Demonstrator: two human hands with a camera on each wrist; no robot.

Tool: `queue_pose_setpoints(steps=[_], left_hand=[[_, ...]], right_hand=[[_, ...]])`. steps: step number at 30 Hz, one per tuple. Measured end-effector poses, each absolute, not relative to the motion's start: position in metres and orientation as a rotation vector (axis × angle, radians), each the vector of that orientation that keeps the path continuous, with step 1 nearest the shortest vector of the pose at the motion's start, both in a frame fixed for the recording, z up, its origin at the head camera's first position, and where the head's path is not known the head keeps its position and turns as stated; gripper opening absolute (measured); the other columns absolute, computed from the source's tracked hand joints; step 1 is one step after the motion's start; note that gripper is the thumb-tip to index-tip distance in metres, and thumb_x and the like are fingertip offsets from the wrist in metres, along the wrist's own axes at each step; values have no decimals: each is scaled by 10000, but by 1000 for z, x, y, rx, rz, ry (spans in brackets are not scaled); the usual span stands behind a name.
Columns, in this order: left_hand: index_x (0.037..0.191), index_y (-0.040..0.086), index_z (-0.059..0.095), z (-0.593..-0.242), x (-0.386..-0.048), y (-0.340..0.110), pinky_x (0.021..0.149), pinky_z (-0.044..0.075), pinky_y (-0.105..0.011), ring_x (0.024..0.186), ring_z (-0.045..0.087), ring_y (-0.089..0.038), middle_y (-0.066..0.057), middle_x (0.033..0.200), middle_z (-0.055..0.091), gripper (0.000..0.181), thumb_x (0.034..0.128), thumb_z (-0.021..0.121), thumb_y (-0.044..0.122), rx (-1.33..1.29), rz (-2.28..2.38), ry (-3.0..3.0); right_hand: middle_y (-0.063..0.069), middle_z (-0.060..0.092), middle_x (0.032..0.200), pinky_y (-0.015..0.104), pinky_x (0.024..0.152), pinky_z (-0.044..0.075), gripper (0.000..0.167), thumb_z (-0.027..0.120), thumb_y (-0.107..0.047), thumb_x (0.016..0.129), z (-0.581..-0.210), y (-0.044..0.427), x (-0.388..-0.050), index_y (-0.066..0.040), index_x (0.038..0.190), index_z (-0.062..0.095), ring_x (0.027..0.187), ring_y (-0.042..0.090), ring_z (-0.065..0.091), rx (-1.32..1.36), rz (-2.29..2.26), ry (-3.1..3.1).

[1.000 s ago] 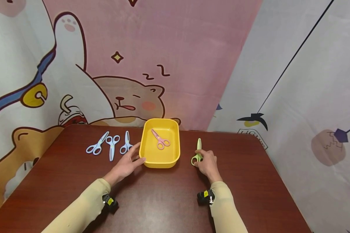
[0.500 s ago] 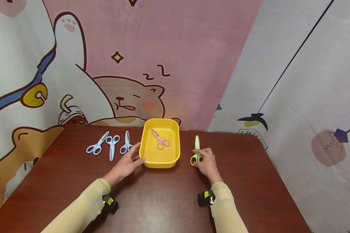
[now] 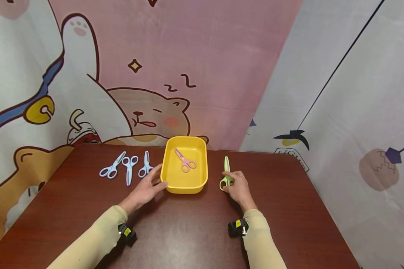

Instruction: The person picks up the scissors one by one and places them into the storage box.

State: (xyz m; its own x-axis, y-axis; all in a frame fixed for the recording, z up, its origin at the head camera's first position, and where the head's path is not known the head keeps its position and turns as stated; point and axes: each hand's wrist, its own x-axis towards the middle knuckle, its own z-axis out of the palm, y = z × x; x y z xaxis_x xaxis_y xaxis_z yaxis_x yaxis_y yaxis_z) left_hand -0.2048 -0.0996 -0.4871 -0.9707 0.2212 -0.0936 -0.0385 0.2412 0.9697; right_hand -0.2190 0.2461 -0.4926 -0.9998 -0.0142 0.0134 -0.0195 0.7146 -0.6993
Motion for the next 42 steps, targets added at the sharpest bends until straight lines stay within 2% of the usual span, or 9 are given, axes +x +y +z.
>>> queue_pose_setpoints(steps=[5,8,13,15,24,30,33,42], left_hand=[[1640,102,233,-487,-205,-100,1011,536,-459,1337,544,-398,-203,1608,401,780,1006,684,158,175,1801,2311],[1638,87,232,-488,-205,-100,1004,539,-460,1328,546,-410,-219,1600,406,780,1006,683,153,170,1790,2327],[1639,83,229,-488,-205,-100,1021,524,-483,1329,542,-417,-227,1594,411,781,1006,682,150,167,1788,2329],[1641,93,230,-488,-204,-100,1035,514,-493,1335,540,-410,-220,1594,414,782,1007,681,155,170,1791,2324],[1646,126,232,-488,-204,-100,1044,510,-467,1331,553,-361,-174,1600,423,778,1008,677,151,149,1779,2331],[1645,144,246,-487,-203,-100,1046,507,-466,1326,555,-336,-144,1601,431,774,1006,683,160,125,1775,2335],[1643,136,247,-487,-203,-100,1039,511,-466,1316,560,-342,-156,1593,438,772,1006,683,158,136,1774,2338],[1641,119,242,-488,-205,-100,1030,522,-458,1326,554,-371,-193,1592,426,774,1005,683,145,175,1809,2302]], right_hand=[[193,549,1277,499,921,498,553,785,54,852,-494,246,-220,-66,1378,663,1054,356,579,55,1166,-2896],[187,553,1270,536,970,505,561,784,77,837,-495,244,-219,-67,1368,672,1102,382,593,68,1178,-2869],[189,560,1245,437,853,548,574,744,145,808,-497,242,-220,-44,1346,681,993,358,631,71,1187,-2813],[185,565,1246,397,804,525,572,720,151,810,-496,242,-220,-41,1347,680,950,338,621,67,1188,-2804],[209,563,1266,453,869,505,556,713,102,831,-494,241,-221,-17,1372,654,1004,366,623,74,1170,-2795],[219,535,1307,328,730,601,595,677,134,836,-493,242,-221,-15,1409,622,1011,372,618,15,1306,-2779],[222,519,1330,262,668,608,614,663,151,841,-493,242,-222,-13,1429,603,1012,373,631,-12,1401,-2753],[246,471,1343,267,669,617,619,629,205,863,-493,243,-221,32,1453,557,933,330,622,-37,1610,-2661]])
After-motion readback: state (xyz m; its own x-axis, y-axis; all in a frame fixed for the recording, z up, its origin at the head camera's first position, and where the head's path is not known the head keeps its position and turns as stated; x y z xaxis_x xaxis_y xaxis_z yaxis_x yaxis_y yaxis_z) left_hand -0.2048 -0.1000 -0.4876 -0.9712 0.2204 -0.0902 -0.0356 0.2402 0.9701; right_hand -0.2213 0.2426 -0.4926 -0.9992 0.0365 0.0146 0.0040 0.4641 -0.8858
